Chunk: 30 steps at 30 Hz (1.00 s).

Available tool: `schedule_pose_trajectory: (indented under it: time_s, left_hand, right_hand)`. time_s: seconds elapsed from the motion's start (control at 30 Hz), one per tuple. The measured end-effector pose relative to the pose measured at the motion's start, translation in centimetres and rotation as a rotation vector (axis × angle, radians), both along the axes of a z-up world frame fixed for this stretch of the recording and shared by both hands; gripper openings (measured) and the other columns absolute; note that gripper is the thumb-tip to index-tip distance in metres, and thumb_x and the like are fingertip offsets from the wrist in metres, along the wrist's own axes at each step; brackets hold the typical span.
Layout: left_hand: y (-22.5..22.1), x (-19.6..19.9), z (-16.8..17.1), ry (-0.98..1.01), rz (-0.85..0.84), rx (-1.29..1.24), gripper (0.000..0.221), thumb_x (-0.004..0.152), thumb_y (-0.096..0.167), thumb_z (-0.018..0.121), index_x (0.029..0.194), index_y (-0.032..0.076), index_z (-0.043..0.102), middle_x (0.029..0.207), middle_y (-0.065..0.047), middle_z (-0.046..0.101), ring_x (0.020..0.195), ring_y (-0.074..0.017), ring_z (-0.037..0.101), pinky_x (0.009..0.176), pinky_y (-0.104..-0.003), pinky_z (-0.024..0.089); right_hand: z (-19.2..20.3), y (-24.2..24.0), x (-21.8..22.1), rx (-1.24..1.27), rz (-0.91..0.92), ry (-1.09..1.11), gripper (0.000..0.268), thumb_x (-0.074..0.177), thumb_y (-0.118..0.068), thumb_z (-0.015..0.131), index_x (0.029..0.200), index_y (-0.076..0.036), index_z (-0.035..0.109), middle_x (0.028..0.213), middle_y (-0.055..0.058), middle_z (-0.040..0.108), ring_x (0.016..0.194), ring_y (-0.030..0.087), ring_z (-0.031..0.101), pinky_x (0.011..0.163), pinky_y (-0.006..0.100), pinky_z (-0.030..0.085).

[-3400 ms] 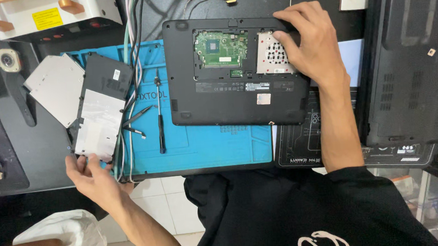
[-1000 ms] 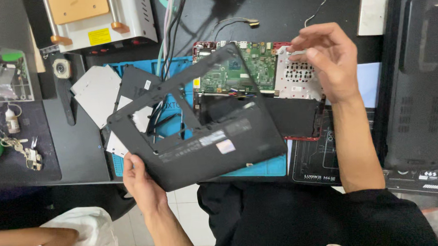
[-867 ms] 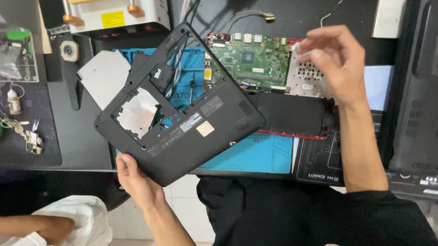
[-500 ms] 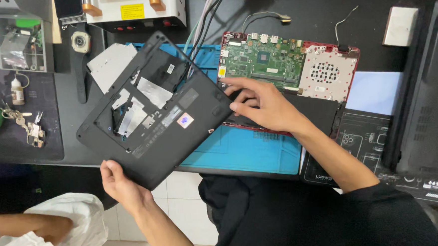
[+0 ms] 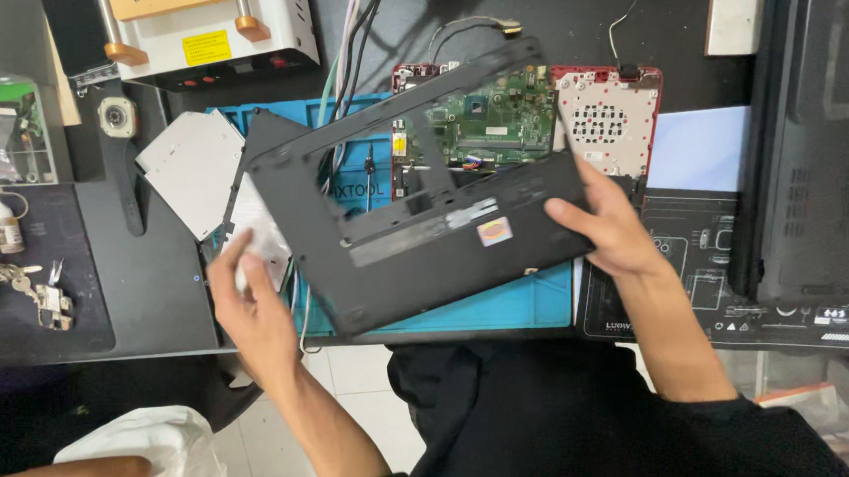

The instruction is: The person disassembles a red Acer laptop on a workbench. They remove the bottom cover, disconnect the battery, and unscrew the motherboard to expose the internal components.

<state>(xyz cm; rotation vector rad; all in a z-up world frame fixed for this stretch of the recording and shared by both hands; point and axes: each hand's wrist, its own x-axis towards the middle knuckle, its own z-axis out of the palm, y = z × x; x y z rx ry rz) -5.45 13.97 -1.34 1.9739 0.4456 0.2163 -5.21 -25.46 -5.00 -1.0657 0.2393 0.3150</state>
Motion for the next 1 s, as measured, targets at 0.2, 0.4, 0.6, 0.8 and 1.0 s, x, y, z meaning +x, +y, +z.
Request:
schedule_pose_trajectory:
  time_s: [0.2, 0.4, 0.6, 0.8, 1.0]
  left_hand:
    - [1.0, 3.6, 0.0, 0.123, -0.140, 0.771, 0.101, 0.078, 0.048, 0.092, 0.154, -0.001, 0.047, 0.147, -0.027, 0.042, 0.137, -0.0469, 0.035, 0.113, -0.065, 0.022]
    - [1.9, 4.2, -0.2, 0.213, -0.087, 0.785, 0.083, 0.072, 0.047, 0.095, 0.134, 0.003, 0.062, 0.125, -0.019, 0.052, 0.123, -0.0393, 0.046, 0.114, -0.060, 0.027]
    - [3.1, 3.4, -0.2, 0.107, 0.012, 0.421, 0.028, 0.101, 0.019, 0.076, 0.112, -0.003, 0.064, 0.098, -0.009, 0.065, 0.086, -0.0183, 0.058, 0.082, -0.033, 0.049]
    - [4.7, 2.4, 0.9, -0.127, 0.035, 0.199, 0.012, 0.114, 0.006, 0.064, 0.118, -0.005, 0.064, 0.102, -0.005, 0.066, 0.092, -0.0098, 0.058, 0.083, -0.025, 0.048]
    - [1.0, 1.8, 4.5, -0.270, -0.024, 0.050, 0.015, 0.119, 0.008, 0.065, 0.126, -0.005, 0.063, 0.101, -0.003, 0.064, 0.087, -0.0077, 0.055, 0.076, -0.021, 0.044]
  right_hand:
    - [-0.5, -4.8, -3.2, -0.040, -0.197, -0.023, 0.068, 0.092, -0.010, 0.072, 0.153, 0.002, 0.045, 0.137, 0.010, 0.062, 0.125, 0.017, 0.060, 0.108, 0.032, 0.048]
    - [-1.8, -6.4, -3.9, 0.001, -0.244, -0.035, 0.067, 0.093, -0.008, 0.072, 0.152, 0.003, 0.043, 0.137, 0.010, 0.061, 0.125, 0.017, 0.060, 0.109, 0.034, 0.049]
    - [-2.0, -7.7, -4.6, -0.055, -0.219, -0.139, 0.065, 0.092, -0.005, 0.075, 0.150, 0.004, 0.046, 0.135, 0.011, 0.063, 0.126, 0.017, 0.060, 0.110, 0.033, 0.049]
    - [-1.0, -9.9, -5.3, -0.045, -0.330, -0.318, 0.052, 0.093, -0.001, 0.078, 0.139, 0.002, 0.052, 0.125, 0.012, 0.068, 0.116, 0.018, 0.067, 0.106, 0.033, 0.053]
    - [1.4, -11.0, -4.5, 0.006, -0.318, -0.267, 0.050, 0.095, -0.001, 0.073, 0.141, 0.005, 0.053, 0.122, 0.015, 0.069, 0.114, 0.021, 0.069, 0.104, 0.035, 0.055]
